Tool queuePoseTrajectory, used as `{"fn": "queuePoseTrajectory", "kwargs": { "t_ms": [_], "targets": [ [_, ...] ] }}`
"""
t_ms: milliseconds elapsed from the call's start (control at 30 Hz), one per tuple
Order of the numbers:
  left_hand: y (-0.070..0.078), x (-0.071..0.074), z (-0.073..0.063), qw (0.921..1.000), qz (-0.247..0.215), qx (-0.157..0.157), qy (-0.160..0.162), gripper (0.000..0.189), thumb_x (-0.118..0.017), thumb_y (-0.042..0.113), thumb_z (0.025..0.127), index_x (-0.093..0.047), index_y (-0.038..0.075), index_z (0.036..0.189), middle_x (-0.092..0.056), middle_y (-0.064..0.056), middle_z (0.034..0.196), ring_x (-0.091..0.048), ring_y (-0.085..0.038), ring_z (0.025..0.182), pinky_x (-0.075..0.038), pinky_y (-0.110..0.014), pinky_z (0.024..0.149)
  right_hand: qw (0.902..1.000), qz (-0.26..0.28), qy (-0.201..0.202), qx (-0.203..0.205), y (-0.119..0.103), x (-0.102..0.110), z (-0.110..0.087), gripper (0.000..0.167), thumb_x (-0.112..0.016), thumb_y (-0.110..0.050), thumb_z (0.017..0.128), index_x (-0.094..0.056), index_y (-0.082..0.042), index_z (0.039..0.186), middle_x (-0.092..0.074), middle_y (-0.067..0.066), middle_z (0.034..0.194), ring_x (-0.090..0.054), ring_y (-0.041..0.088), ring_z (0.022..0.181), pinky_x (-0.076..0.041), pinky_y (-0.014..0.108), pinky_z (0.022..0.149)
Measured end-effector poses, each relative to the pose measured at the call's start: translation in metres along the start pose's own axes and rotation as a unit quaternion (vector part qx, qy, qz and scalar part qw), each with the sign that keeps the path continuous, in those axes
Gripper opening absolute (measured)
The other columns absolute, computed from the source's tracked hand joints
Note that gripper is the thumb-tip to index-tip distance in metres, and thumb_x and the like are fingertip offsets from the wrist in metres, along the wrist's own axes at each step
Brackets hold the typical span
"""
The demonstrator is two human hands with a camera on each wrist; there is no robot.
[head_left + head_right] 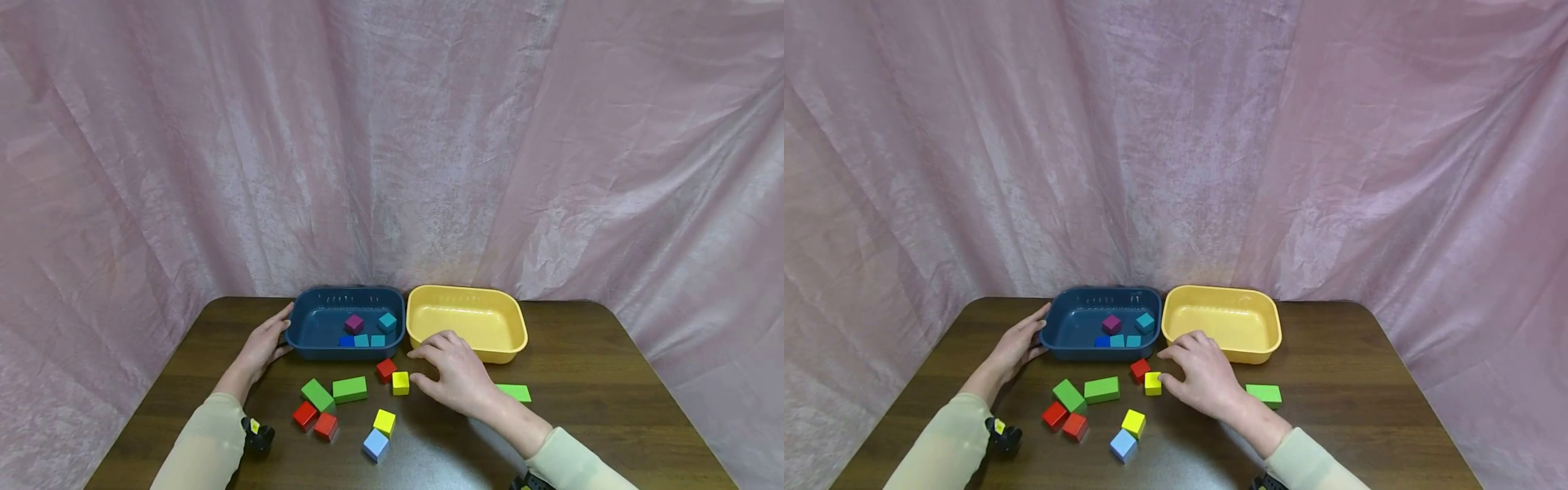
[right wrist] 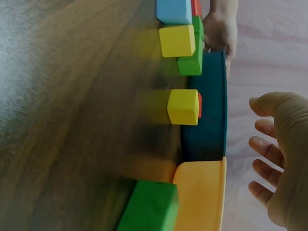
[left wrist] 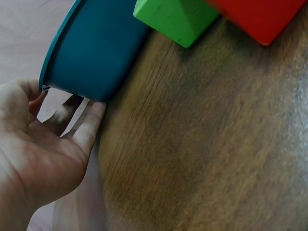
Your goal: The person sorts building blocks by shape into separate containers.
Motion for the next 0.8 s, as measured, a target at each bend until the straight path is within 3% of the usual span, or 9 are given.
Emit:
{"fn": "queuePoseTrajectory", "kwargs": {
  "t_ms": [400,800],
  "targets": [
    [0.000,-0.001,0.001,1.0000,0.003,-0.002,0.001,0.054,-0.041,0.027,0.112,-0.027,0.026,0.164,-0.026,-0.012,0.166,-0.043,-0.035,0.140,-0.045,-0.046,0.108,0.9990,0.017,-0.038,-0.017,-0.007,-0.011,-0.007,0.033,-0.082,-0.035,0.085,-0.077,-0.021,0.115,-0.068,-0.009,0.111,-0.054,0.015,0.110,-0.049,0.039,0.096],
    [0.000,-0.001,0.001,1.0000,0.004,0.000,0.001,0.054,-0.040,0.028,0.112,-0.025,0.026,0.164,-0.021,-0.010,0.168,-0.039,-0.036,0.142,-0.042,-0.048,0.110,0.9893,0.068,-0.070,-0.108,-0.006,-0.036,-0.021,0.043,-0.081,-0.032,0.087,-0.072,-0.013,0.124,-0.068,-0.002,0.118,-0.056,0.017,0.106,-0.051,0.041,0.092]
  ]
}}
Point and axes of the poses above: each hand's wrist, its own z-axis towards the middle knuckle, its own x-axis out of the back of the hand, y = z × x, the point moved 4 cm from there along z, towards the middle knuckle
